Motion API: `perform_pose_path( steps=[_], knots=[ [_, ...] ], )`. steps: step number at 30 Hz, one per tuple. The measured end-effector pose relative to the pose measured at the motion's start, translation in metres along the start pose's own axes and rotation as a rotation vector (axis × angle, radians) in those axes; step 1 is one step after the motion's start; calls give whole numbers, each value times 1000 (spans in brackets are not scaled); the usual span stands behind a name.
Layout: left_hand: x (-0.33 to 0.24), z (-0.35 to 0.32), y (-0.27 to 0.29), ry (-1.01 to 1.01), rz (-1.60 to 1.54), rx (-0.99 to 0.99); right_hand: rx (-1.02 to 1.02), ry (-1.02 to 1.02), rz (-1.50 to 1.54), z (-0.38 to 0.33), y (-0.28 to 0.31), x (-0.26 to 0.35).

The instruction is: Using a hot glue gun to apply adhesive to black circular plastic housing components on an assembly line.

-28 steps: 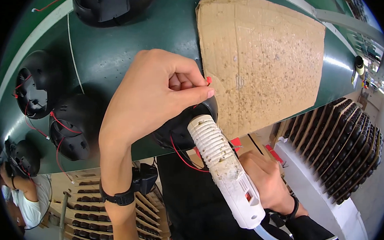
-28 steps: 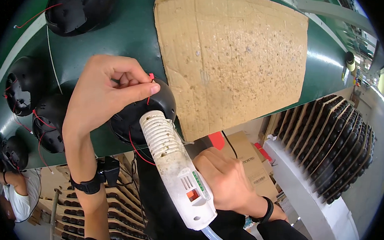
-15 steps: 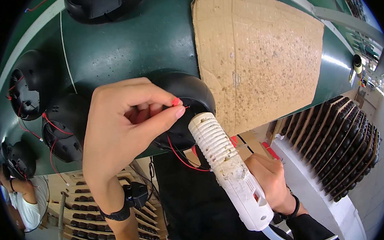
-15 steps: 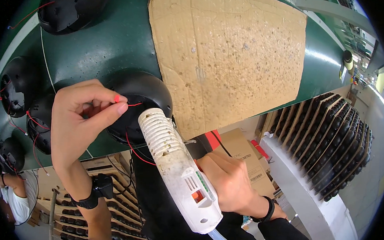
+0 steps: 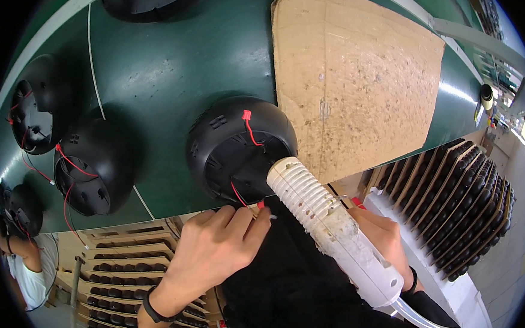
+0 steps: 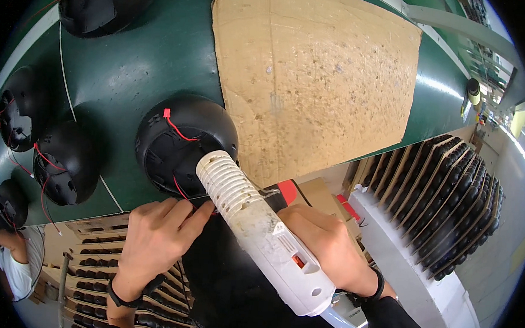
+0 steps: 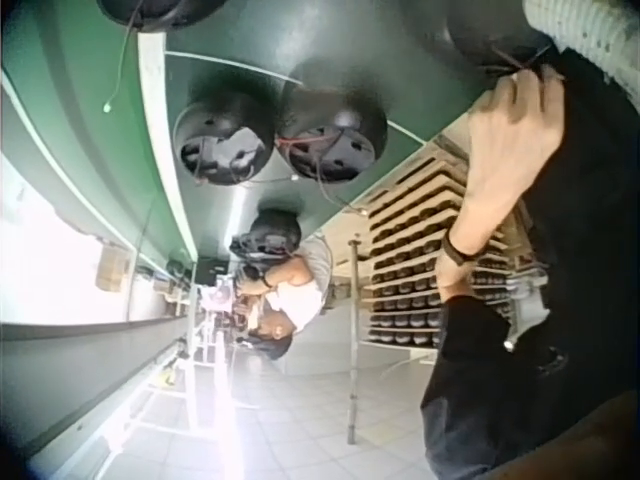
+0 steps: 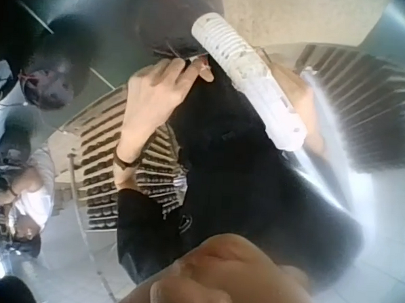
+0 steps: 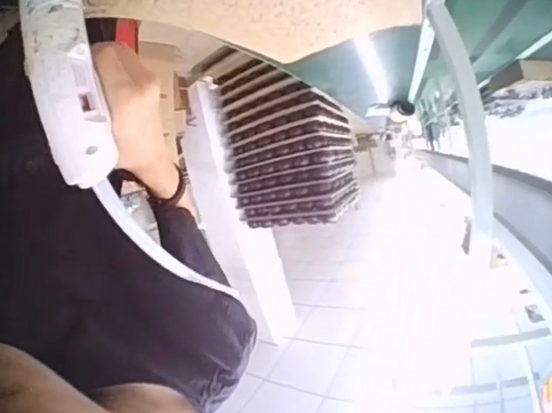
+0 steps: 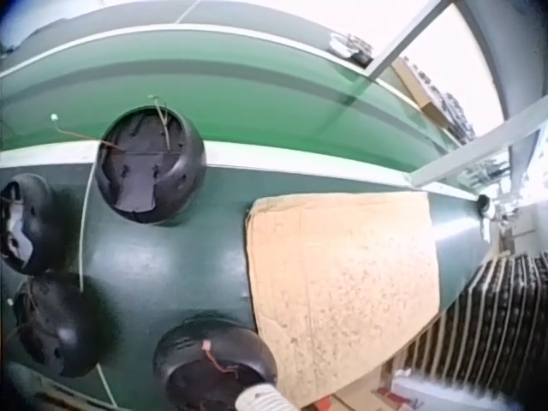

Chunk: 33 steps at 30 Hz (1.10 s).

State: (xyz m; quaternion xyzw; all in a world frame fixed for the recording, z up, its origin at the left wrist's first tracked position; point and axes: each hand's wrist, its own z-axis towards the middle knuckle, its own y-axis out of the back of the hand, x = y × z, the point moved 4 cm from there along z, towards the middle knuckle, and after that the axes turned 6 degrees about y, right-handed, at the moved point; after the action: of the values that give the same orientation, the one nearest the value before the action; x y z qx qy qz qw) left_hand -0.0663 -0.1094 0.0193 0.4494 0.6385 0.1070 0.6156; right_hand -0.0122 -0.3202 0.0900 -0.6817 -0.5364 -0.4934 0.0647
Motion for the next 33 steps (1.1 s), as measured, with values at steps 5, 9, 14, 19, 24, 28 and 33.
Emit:
perform_pose_path(
  steps=[5, 9, 14, 19, 24, 28, 33],
  knots=[
    [29, -10, 42, 59, -196, -298, 79, 17, -20, -1, -4, -5],
    [52, 30, 70, 365, -668, -475, 60, 71, -15, -3, 6, 8],
    [72, 37, 38, 522, -1101, -440, 81, 157, -17, 18, -33, 7],
    [71, 40, 40, 474, -1150, -461, 75, 155, -158, 15, -33, 13],
    [69, 25, 45, 509, -1113, -446, 96, 143, -150, 11, -29, 11],
    [69, -2, 45, 483, -1243, -453, 99, 133, -154, 6, -27, 14],
    [68, -21, 29, 485, -1268, -417, 161, 85, -140, 8, -26, 10]
  ],
)
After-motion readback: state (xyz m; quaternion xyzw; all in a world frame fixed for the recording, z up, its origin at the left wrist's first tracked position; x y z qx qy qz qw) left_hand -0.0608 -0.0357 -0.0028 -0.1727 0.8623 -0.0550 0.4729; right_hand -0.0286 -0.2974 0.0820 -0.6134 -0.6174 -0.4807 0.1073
